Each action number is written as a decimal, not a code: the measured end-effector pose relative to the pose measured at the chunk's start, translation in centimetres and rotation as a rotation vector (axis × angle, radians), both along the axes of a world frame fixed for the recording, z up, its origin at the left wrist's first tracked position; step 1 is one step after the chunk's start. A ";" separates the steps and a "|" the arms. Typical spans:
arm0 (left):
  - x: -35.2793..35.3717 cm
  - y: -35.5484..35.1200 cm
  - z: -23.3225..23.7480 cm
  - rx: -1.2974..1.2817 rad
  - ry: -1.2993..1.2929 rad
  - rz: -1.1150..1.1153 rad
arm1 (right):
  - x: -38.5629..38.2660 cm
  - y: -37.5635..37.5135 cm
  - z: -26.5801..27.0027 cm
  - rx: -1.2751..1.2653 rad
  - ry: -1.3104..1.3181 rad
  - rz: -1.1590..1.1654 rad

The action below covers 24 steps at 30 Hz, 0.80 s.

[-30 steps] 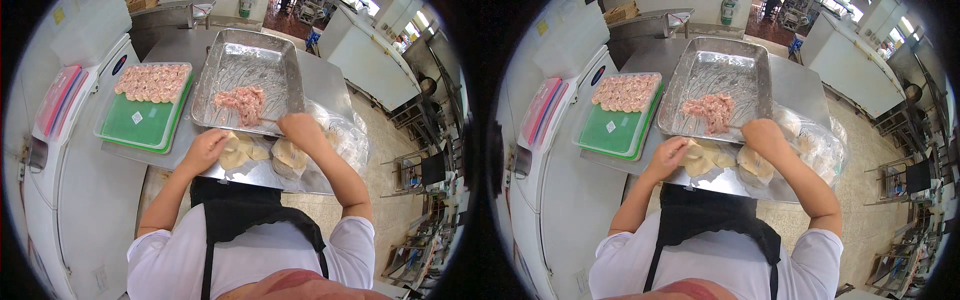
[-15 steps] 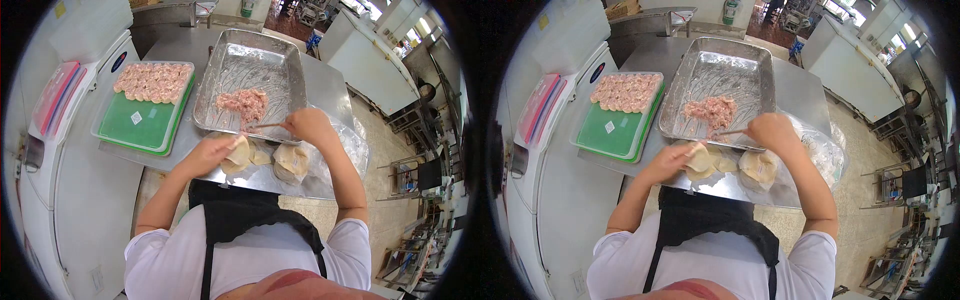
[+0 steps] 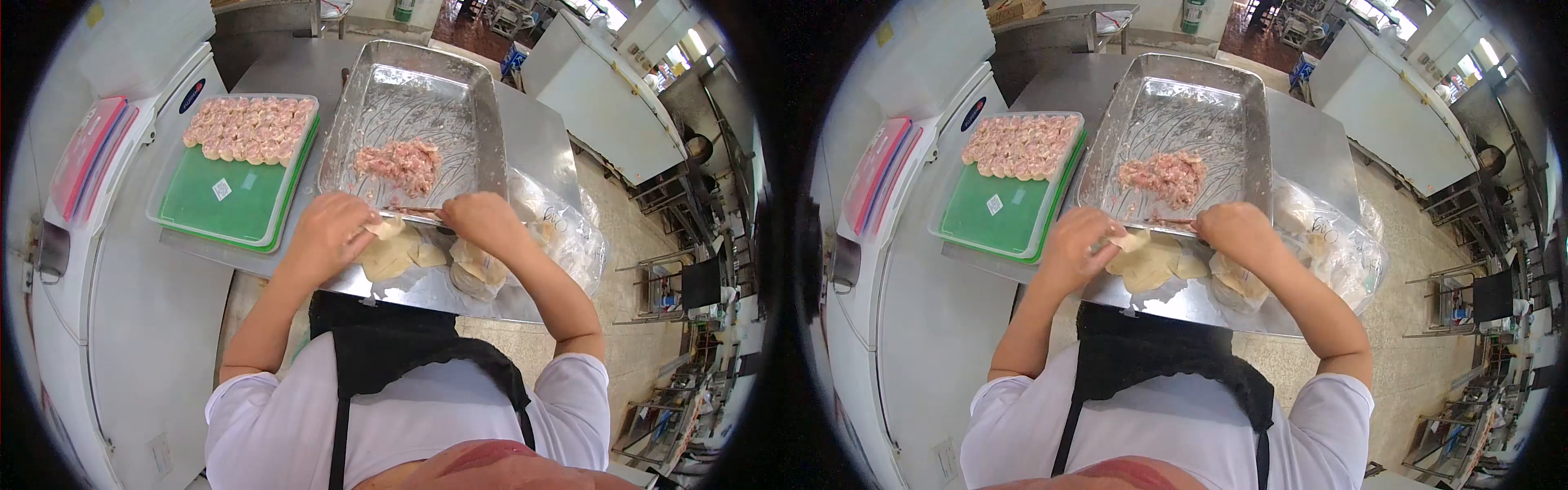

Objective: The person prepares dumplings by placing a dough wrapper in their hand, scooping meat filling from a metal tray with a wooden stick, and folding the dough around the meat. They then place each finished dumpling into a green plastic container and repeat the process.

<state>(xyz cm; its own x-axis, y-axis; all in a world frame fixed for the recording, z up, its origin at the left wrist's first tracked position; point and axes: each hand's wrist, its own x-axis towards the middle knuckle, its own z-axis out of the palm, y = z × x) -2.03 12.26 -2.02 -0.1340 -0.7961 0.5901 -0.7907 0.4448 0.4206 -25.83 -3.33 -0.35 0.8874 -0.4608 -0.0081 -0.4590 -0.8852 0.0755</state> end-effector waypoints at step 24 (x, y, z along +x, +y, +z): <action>3.5 1.8 -6.7 0.455 1.842 -0.177 | 0.1 -0.7 0.3 0.457 -0.026 -0.229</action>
